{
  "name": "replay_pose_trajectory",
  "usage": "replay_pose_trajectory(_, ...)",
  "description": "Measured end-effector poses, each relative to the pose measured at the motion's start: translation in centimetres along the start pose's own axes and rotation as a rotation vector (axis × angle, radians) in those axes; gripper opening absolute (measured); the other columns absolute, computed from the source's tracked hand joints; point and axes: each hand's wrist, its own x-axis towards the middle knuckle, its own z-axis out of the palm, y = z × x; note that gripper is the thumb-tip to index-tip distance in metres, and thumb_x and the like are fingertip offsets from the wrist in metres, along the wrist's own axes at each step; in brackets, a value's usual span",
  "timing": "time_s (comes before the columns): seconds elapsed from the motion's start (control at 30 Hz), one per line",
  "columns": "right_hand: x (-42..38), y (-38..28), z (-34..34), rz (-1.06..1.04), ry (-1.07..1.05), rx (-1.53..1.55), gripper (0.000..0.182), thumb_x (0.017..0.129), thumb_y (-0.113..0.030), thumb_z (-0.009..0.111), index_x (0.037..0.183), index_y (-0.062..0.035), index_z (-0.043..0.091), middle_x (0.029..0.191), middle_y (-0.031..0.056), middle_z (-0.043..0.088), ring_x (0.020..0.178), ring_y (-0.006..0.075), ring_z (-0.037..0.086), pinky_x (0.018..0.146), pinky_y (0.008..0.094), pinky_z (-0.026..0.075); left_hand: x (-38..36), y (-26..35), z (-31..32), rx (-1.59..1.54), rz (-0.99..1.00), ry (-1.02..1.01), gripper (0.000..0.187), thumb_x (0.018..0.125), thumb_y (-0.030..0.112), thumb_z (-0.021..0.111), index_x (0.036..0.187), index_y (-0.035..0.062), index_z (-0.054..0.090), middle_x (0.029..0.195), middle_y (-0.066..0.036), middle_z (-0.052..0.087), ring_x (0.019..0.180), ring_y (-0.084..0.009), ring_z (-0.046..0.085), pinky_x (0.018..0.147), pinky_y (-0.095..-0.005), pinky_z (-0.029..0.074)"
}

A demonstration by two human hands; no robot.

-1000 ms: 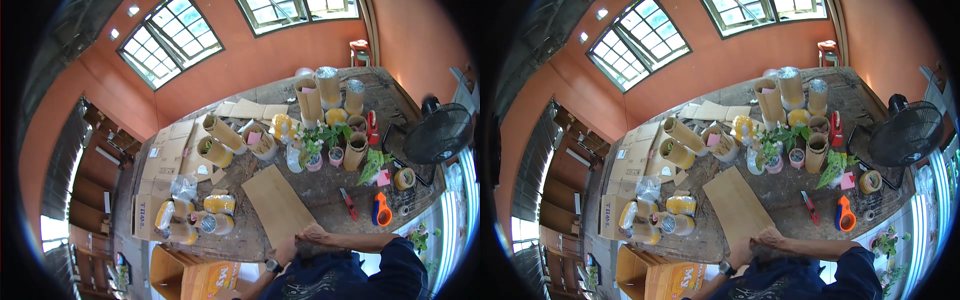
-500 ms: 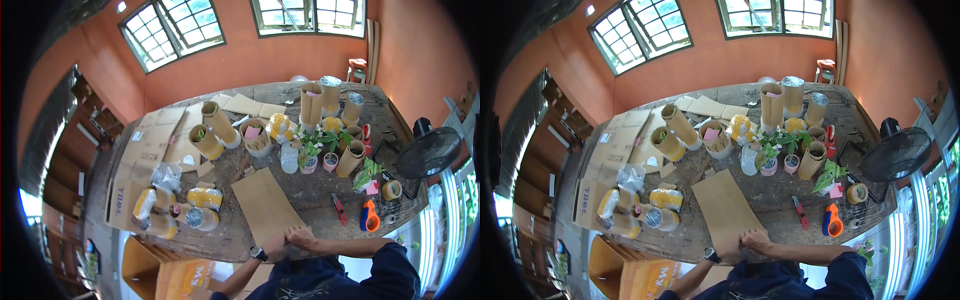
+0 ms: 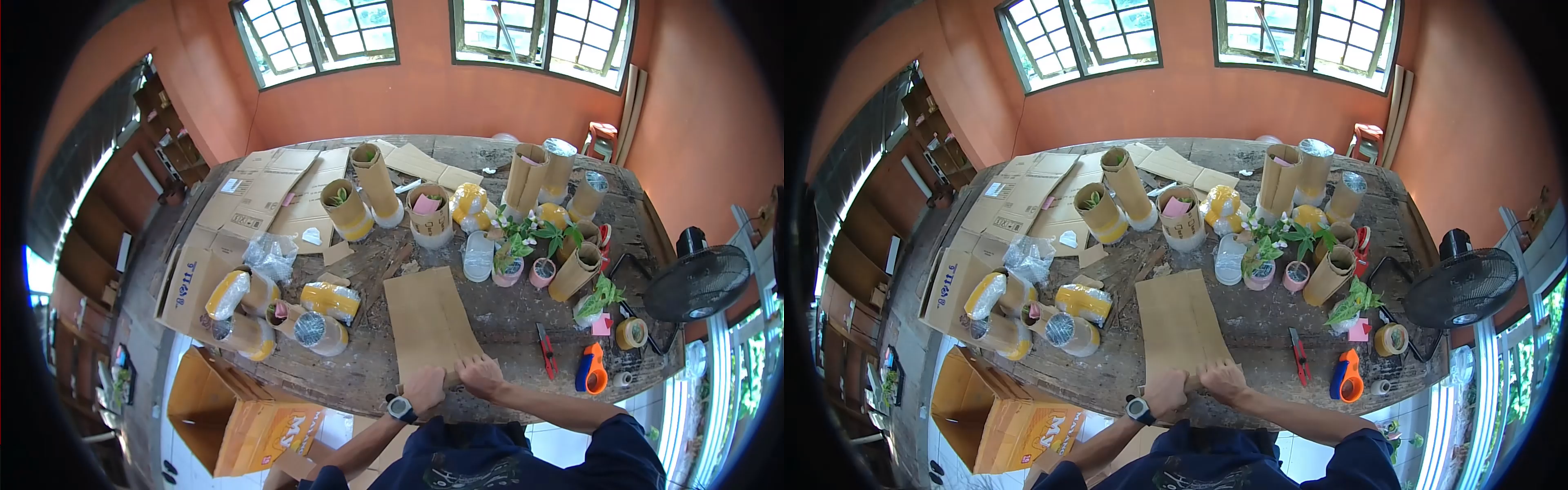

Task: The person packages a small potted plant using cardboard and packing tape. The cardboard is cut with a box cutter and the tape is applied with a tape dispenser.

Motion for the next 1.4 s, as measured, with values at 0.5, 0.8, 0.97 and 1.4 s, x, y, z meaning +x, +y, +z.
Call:
replay_pose_trajectory(0.5,1.4,-1.1,-3.6,0.105,-0.3,0.062,0.026,0.068,-0.017,0.075,0.091,-0.0067,0.072,0.092,0.0164,0.072,0.091,0.0334,0.071,0.077,0.0449,0.058,-1.0,0.8,1.5,0.112,-0.077,0.072,0.028,0.078,0.01,0.066,0.104,0.001,0.061,0.096,-0.019,0.063,0.073,-0.0387,0.07,0.063,-0.0456,0.056)
replay_pose_trajectory(0.8,2.4,-2.2,-7.5,0.146,-0.295,0.043,0.023,0.068,-0.018,0.076,0.087,-0.007,0.072,0.087,0.0147,0.072,0.086,0.0342,0.071,0.075,0.044,0.058,-2.4,2.2,-3.8,0.364,0.095,0.176,0.033,0.072,0.012,0.072,0.102,0.0047,0.059,0.105,-0.014,0.06,0.101,-0.0323,0.06,0.088,-0.0478,0.047)
replay_pose_trajectory(0.97,2.3,-3.2,-9.6,0.227,-0.289,0.181,0.019,0.068,-0.016,0.074,0.085,-0.0084,0.072,0.085,0.0149,0.071,0.085,0.0358,0.071,0.075,0.0438,0.058,-2.9,4.0,-4.8,0.415,-0.019,0.215,0.025,0.077,0.01,0.068,0.101,0.0062,0.062,0.102,-0.013,0.062,0.101,-0.0308,0.061,0.088,-0.045,0.047)
replay_pose_trajectory(1.4,1.8,-3.3,-9.8,0.137,-0.228,0.202,0.022,0.069,-0.012,0.073,0.089,-0.0049,0.067,0.09,0.0188,0.07,0.09,0.0358,0.07,0.075,0.0468,0.057,-2.2,2.8,-6.5,0.547,0.155,0.346,0.028,0.078,0.009,0.064,0.105,0.0039,0.061,0.093,-0.01,0.062,0.09,-0.0249,0.064,0.076,-0.0343,0.053)
